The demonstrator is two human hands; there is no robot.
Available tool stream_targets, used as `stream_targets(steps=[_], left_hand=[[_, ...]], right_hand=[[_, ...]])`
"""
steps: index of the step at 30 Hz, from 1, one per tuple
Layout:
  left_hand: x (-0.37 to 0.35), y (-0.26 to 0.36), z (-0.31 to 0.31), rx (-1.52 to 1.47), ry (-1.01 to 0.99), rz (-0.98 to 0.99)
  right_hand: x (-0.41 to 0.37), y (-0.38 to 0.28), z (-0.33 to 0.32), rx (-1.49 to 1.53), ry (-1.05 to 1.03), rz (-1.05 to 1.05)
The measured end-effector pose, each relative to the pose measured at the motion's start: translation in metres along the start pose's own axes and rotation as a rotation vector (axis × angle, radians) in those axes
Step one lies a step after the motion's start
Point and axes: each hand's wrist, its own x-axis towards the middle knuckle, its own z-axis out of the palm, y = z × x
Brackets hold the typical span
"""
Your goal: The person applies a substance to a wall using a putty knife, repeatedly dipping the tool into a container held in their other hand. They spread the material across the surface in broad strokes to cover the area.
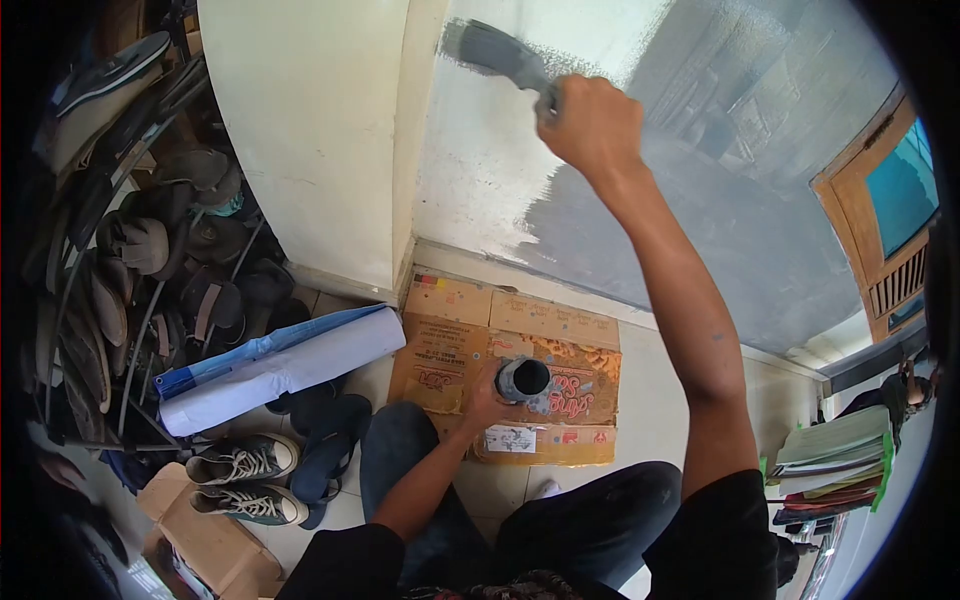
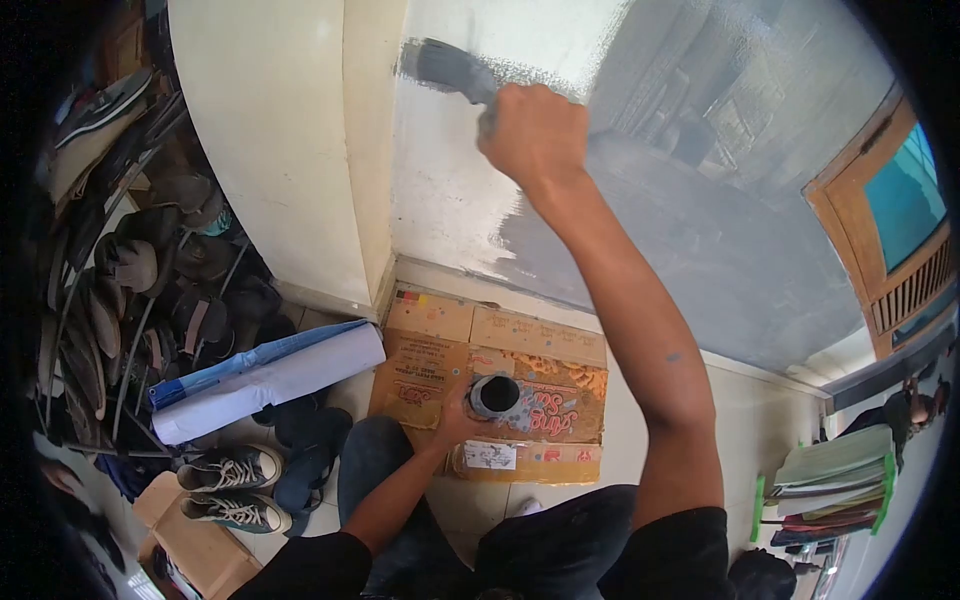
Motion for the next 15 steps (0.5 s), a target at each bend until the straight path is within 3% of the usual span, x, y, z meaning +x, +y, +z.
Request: stream_targets(steps=[4,11,15], left_hand=[[0.002,-0.003,-0.002,-0.035,0.012,0.028],[0.0,0.005,-0.002,0.004,0.038,0.023],[0.002,0.002,-0.003,0.008,0.045,0.054]], right_hand=[[-0.021,0.005,-0.041,-0.042,-0.082,0.063],[0.012,-0.031,-0.011,-0.007,-0.05,-0.055],[-0.003,0.002,-0.027,-0.074,-0.015,-0.005]])
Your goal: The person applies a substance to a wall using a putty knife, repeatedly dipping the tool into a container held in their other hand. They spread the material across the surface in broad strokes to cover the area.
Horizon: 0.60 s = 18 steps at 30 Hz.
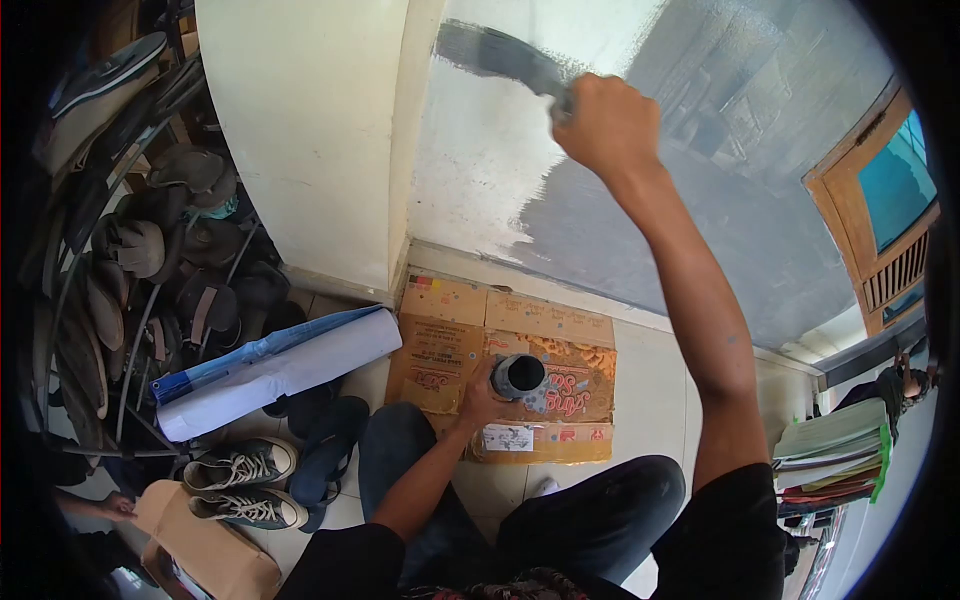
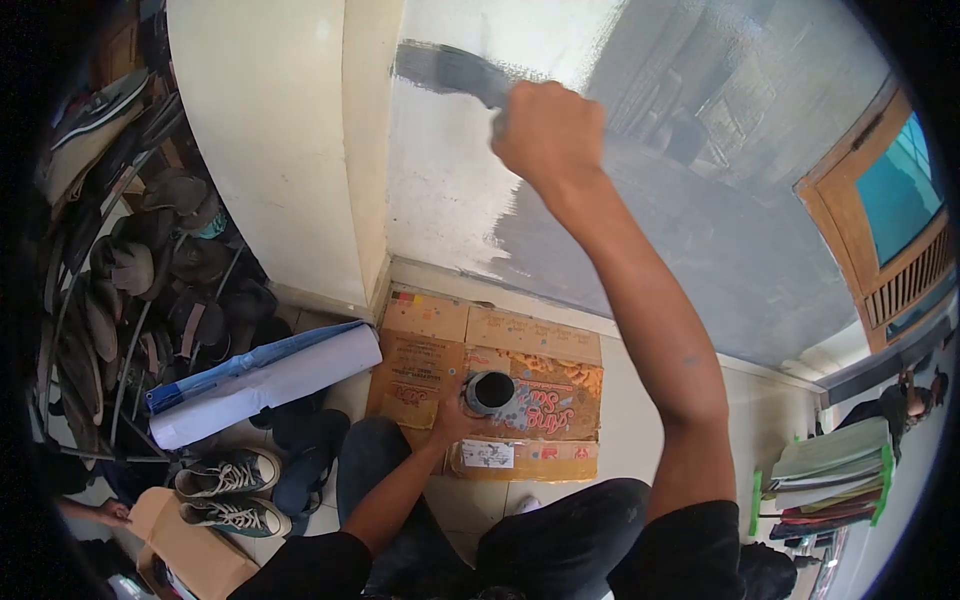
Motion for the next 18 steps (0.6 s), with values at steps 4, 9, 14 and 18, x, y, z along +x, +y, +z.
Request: stream_targets(steps=[4,9,14,18], left_hand=[[0.002,0.01,-0.002,0.014,0.001,-0.019],[0.001,0.015,-0.001,0.048,0.004,0.031],[-0.001,0.011,-0.003,0.055,-0.016,-0.04],[-0.003,-0.003,0.003,0.004,-0.024,-0.051]], right_hand=[[-0.03,0.011,-0.024,-0.045,-0.08,0.023],[-0.013,-0.02,0.006,0.116,-0.07,-0.053],[-0.006,0.02,0.016,-0.034,0.003,0.047],[-0.056,0.098,-0.017,-0.197,-0.066,0.178]])
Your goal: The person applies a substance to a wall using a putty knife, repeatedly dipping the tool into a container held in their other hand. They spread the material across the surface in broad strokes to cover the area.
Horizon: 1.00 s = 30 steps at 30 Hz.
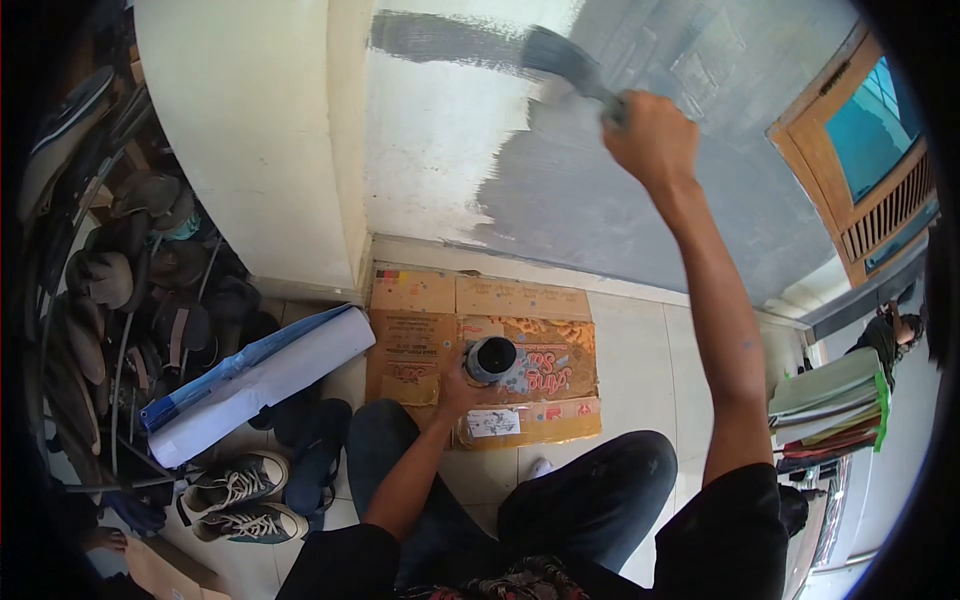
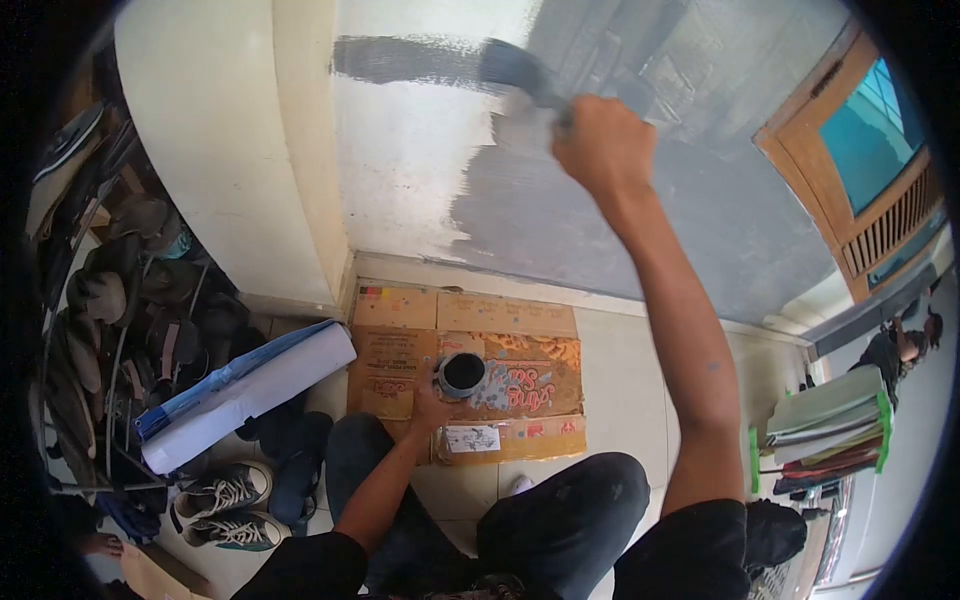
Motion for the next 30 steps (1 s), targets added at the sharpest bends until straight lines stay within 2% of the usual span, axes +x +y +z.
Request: stream_targets(steps=[2,5,8,10,12,16,22,26,28,30], left_hand=[[-0.002,-0.001,0.002,0.024,0.041,-0.009],[0.001,0.015,0.002,-0.032,-0.006,-0.013],[-0.001,0.017,0.001,0.049,-0.019,-0.022],[-0.002,0.012,-0.001,0.023,-0.016,-0.038],[-0.003,0.006,0.001,-0.006,-0.011,-0.056],[-0.001,0.005,0.0,0.014,0.028,-0.034],[-0.001,0.01,0.003,0.007,0.021,-0.008],[0.001,0.009,0.006,-0.057,0.006,-0.021],[0.0,0.008,0.003,-0.044,-0.01,-0.026],[-0.001,0.011,0.002,-0.033,-0.034,-0.027]], right_hand=[[-0.02,0.037,-0.002,-0.057,-0.019,0.095],[-0.042,0.032,-0.022,0.027,0.003,0.081],[-0.036,-0.019,-0.034,0.22,0.011,-0.046],[-0.019,-0.051,-0.017,0.276,0.083,-0.15],[0.001,-0.081,-0.011,0.235,-0.011,-0.14],[0.017,-0.046,0.018,0.153,0.041,-0.063],[-0.042,0.059,0.002,-0.063,-0.016,0.129],[-0.058,0.029,-0.024,0.081,0.003,0.046],[-0.047,0.005,-0.015,0.211,0.046,-0.088],[-0.027,-0.017,0.002,0.156,0.003,-0.129]])
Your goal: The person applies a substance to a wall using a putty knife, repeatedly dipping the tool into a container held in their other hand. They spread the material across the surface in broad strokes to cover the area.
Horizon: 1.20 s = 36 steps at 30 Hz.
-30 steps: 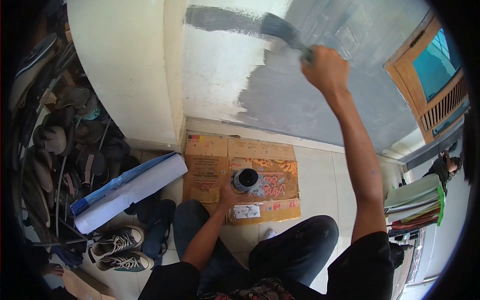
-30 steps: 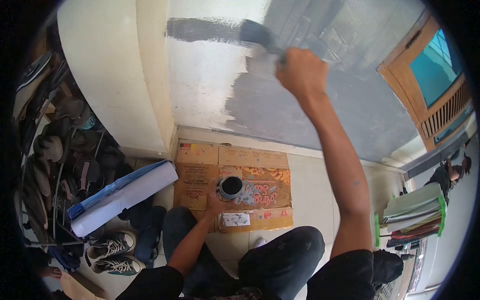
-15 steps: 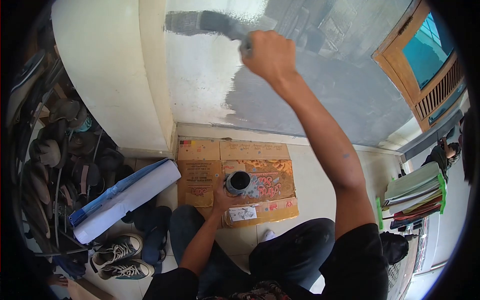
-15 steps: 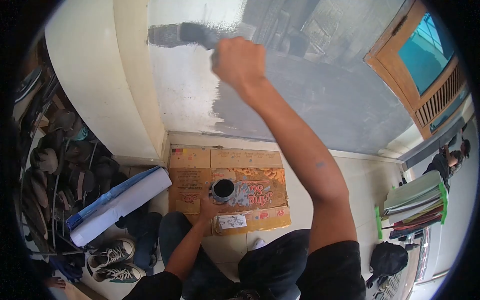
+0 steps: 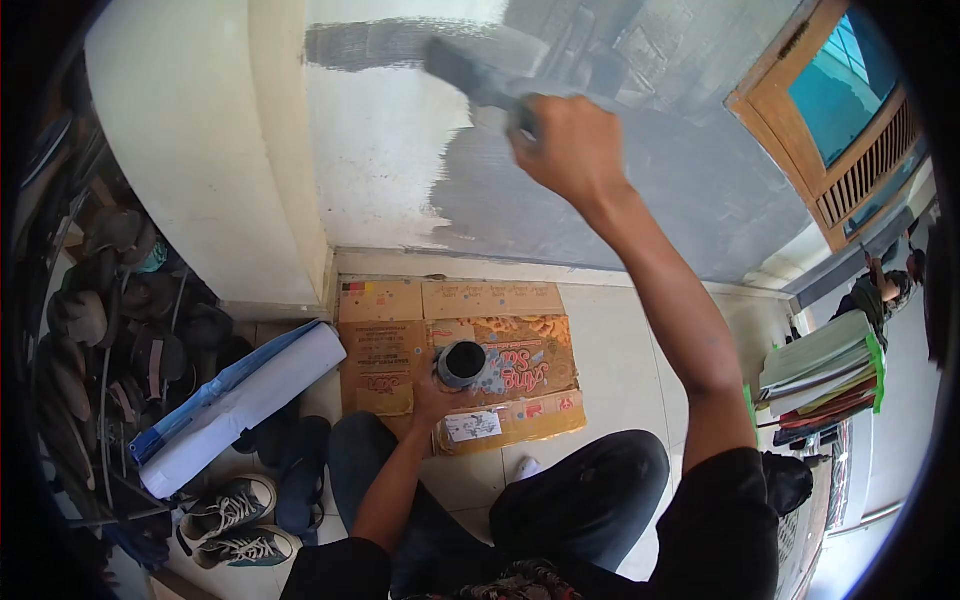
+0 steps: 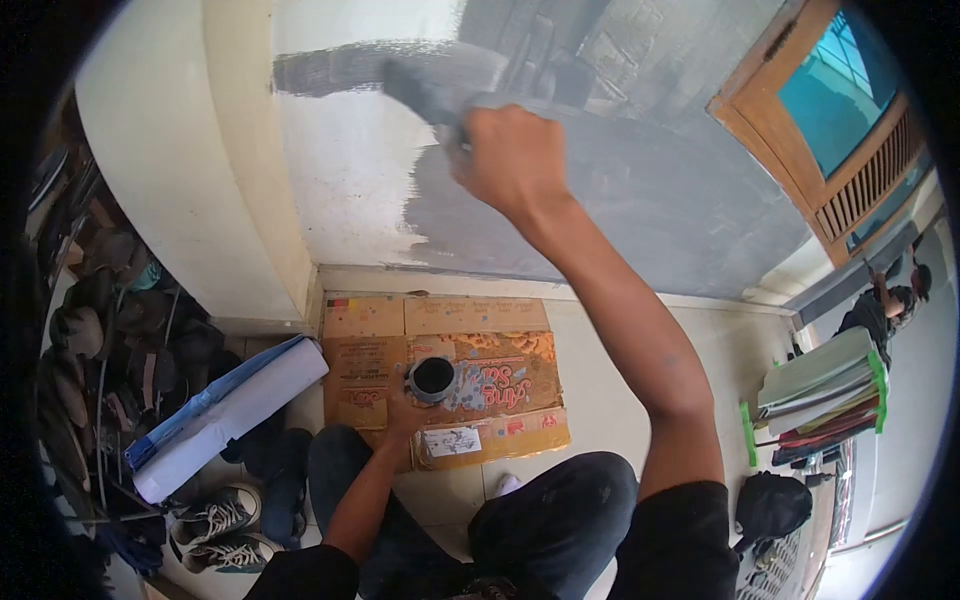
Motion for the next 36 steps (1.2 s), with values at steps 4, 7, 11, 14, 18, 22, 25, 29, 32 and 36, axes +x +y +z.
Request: stream_targets(steps=[4,7,11,14,18,22,25,29,32,36], left_hand=[[0.0,-0.015,0.001,0.008,0.007,-0.054],[-0.003,-0.025,0.002,-0.01,0.026,-0.074],[-0.002,-0.034,0.005,0.041,0.015,-0.071],[-0.003,-0.049,0.01,0.096,0.021,-0.011],[-0.005,-0.058,0.014,0.084,0.022,0.012],[-0.003,-0.042,0.016,-0.014,0.008,-0.052],[-0.004,-0.053,0.013,-0.013,0.017,-0.065],[-0.003,-0.049,0.016,-0.163,-0.017,-0.163],[0.002,-0.027,0.017,-0.019,0.018,-0.089],[0.006,-0.02,0.017,0.076,0.01,-0.081]], right_hand=[[0.018,0.029,0.024,-0.125,0.003,0.049],[-0.007,0.086,0.011,-0.1,0.007,0.153],[-0.053,0.187,-0.006,-0.296,-0.005,0.353],[-0.091,0.256,-0.024,-0.374,-0.015,0.458],[-0.127,0.278,-0.045,-0.376,0.014,0.473],[-0.118,0.229,-0.057,-0.216,0.061,0.259],[-0.089,0.205,-0.036,-0.112,0.071,0.067],[-0.061,0.229,-0.01,-0.169,0.007,0.126],[-0.068,0.279,0.003,-0.189,0.075,0.141],[-0.101,0.347,-0.012,-0.248,0.046,0.242]])
